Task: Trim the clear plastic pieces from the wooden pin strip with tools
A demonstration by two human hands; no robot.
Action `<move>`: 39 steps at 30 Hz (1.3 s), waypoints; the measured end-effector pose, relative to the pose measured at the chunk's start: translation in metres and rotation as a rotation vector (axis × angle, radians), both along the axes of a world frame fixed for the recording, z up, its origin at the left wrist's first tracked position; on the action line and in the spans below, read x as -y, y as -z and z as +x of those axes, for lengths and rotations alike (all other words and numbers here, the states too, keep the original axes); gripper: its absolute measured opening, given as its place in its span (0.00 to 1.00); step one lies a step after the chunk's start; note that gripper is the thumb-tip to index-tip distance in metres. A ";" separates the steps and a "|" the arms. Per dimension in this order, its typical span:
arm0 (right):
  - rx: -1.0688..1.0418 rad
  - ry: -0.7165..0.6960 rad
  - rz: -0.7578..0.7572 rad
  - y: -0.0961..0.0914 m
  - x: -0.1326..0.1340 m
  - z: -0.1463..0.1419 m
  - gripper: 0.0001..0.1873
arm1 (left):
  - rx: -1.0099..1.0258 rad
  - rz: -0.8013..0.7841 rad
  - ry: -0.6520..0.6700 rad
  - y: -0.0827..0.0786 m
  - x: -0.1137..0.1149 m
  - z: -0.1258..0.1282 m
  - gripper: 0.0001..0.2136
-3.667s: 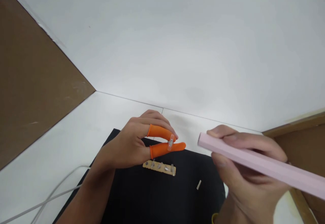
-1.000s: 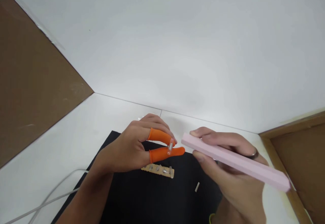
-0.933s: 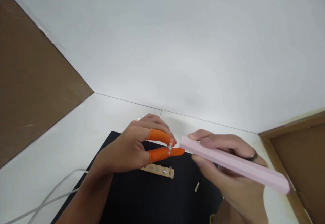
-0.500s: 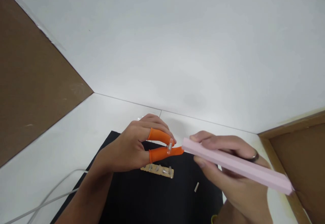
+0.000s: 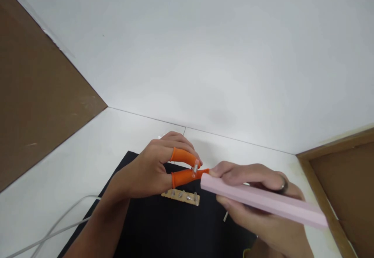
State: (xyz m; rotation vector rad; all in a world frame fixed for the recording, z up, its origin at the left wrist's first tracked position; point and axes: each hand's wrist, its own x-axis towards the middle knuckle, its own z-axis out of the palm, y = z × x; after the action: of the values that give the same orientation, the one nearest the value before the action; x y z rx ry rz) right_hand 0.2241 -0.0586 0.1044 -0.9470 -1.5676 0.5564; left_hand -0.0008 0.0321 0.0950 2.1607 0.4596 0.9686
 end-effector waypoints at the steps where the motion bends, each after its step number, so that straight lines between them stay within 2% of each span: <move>1: -0.003 -0.016 0.001 0.001 0.000 0.000 0.19 | -0.008 -0.003 0.002 0.000 0.000 0.000 0.02; 7: -0.169 0.182 0.085 0.013 -0.001 0.004 0.19 | 0.010 0.014 -0.014 0.001 0.002 0.001 0.03; 9: -0.120 0.139 0.056 0.008 -0.001 0.004 0.18 | -0.002 0.025 -0.024 0.000 0.001 0.001 0.03; 12: 0.022 -0.012 0.009 -0.004 -0.001 0.004 0.18 | -0.016 0.026 -0.039 -0.001 -0.001 0.002 0.02; 14: 0.064 -0.045 -0.011 -0.007 -0.001 0.004 0.19 | -0.016 0.025 -0.044 0.000 -0.002 0.002 0.02; 20: -0.062 0.172 0.005 0.005 0.001 0.009 0.16 | -0.019 0.017 -0.034 0.002 0.001 0.001 0.02; 26: 0.107 -0.083 -0.061 -0.011 -0.002 0.010 0.14 | -0.028 0.016 -0.046 -0.004 -0.002 0.003 0.02; 28: 0.078 -0.030 -0.047 -0.007 -0.002 0.010 0.15 | -0.022 0.017 -0.043 -0.003 -0.002 0.002 0.02; 31: -0.061 0.121 0.025 0.007 0.000 0.011 0.16 | -0.010 0.016 -0.034 -0.001 0.001 -0.001 0.02; 33: -0.116 0.160 0.052 0.011 0.000 0.010 0.16 | 0.011 0.014 -0.032 0.000 0.002 -0.003 0.03; 35: -0.090 0.129 0.036 0.006 -0.001 0.009 0.16 | 0.022 0.005 -0.026 -0.002 0.001 -0.002 0.03; 39: 0.058 -0.097 -0.051 -0.009 -0.004 0.006 0.15 | 0.017 -0.026 -0.003 -0.007 -0.001 0.001 0.03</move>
State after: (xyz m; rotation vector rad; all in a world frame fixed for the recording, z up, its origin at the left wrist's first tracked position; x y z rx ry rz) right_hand 0.2302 -0.0546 0.1133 -0.9361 -1.6651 0.6450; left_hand 0.0002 0.0327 0.1023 2.1277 0.4655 0.9769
